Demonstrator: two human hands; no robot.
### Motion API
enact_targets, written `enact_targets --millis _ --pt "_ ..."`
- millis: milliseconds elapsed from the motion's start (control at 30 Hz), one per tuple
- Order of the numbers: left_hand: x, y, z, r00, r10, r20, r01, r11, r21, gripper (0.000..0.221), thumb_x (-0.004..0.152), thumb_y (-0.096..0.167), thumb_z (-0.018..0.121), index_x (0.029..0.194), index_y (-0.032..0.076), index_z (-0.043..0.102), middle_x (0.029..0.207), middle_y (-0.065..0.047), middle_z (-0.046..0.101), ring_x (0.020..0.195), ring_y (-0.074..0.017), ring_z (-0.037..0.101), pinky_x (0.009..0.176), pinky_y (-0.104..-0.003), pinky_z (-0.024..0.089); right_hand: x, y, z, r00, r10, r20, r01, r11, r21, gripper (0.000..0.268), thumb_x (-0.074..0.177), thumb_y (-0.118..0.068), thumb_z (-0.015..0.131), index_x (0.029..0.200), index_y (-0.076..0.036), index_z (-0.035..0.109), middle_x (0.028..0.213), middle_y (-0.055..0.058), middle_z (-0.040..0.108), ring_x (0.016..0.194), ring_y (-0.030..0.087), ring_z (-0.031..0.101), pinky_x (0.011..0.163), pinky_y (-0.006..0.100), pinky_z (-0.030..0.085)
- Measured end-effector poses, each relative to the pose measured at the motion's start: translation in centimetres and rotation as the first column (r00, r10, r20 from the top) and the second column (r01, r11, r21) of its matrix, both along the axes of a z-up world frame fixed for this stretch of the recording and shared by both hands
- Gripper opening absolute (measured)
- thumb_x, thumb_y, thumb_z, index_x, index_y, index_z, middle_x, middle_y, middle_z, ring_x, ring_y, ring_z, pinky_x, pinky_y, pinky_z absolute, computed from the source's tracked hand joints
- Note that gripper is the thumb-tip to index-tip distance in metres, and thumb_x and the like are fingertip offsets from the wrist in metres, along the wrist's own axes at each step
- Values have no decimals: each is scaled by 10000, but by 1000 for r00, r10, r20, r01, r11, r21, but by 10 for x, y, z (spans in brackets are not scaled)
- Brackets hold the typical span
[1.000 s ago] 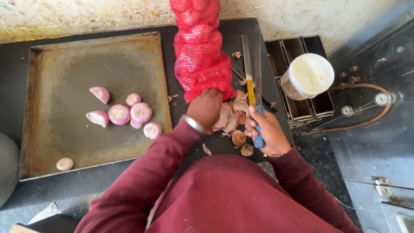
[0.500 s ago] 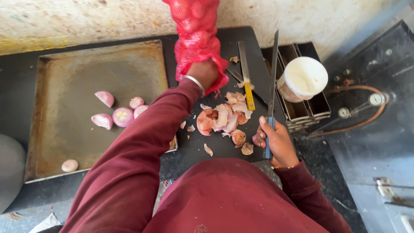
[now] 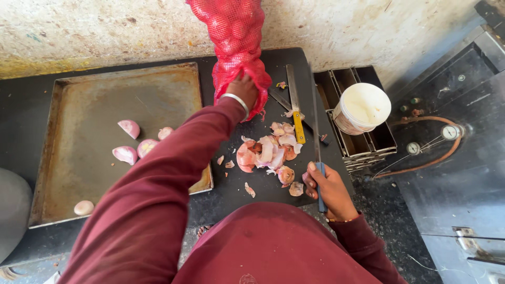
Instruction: The person removes onions from a red mesh bag and peels the outer skin using a knife and their hands. They then cut the peeled onions into smaller pieces and place them on a metal tray.
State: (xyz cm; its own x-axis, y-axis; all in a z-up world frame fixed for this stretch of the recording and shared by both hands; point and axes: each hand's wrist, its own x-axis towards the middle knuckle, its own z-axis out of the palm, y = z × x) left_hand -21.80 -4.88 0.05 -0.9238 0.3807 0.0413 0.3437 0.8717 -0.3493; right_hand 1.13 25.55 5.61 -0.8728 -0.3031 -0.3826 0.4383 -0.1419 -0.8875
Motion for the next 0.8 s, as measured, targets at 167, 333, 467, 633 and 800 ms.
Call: enact_targets --millis 167,333,467,633,800 --pt "50 -18 57 920 153 361 -210 970 124 526 898 414 665 1361 164 675 1553 -127 503 1505 -363 388 1252 -603 268 -5 8 -6 996 -85 31 85 996 -22 290 1024 -283 564 817 -96 488 665 -21 435 526 64 396 496 243 348" --pt "68 -18 39 982 143 120 -169 954 248 585 792 368 716 1336 164 646 1545 -155 428 1464 -390 323 1142 -633 269 -20 3 -5 999 -41 -19 40 997 -61 358 1058 -298 561 790 -99 433 649 -8 433 510 88 409 500 261 374" --pt "53 -10 27 972 207 114 -234 918 320 575 818 449 711 1302 144 655 1525 -172 447 1461 -398 338 1148 -651 259 -33 -8 -2 999 26 33 -23 996 -91 269 1033 -288 542 847 -99 495 650 -29 435 498 73 395 492 250 352" --pt "93 -17 38 903 279 325 -394 839 376 504 905 461 690 1258 103 707 1388 -212 610 1347 -389 532 1208 -492 384 -38 -5 -2 991 132 -6 -131 990 47 261 1027 -259 555 853 -70 515 650 -14 467 500 79 414 493 257 357" --pt "162 -22 36 973 226 48 -181 615 768 641 602 309 860 1188 99 706 1226 -222 605 1178 -425 545 1015 -479 465 -39 -4 -12 993 114 -15 -112 991 78 282 1045 -262 571 871 -49 509 656 -7 472 506 84 427 495 263 365"
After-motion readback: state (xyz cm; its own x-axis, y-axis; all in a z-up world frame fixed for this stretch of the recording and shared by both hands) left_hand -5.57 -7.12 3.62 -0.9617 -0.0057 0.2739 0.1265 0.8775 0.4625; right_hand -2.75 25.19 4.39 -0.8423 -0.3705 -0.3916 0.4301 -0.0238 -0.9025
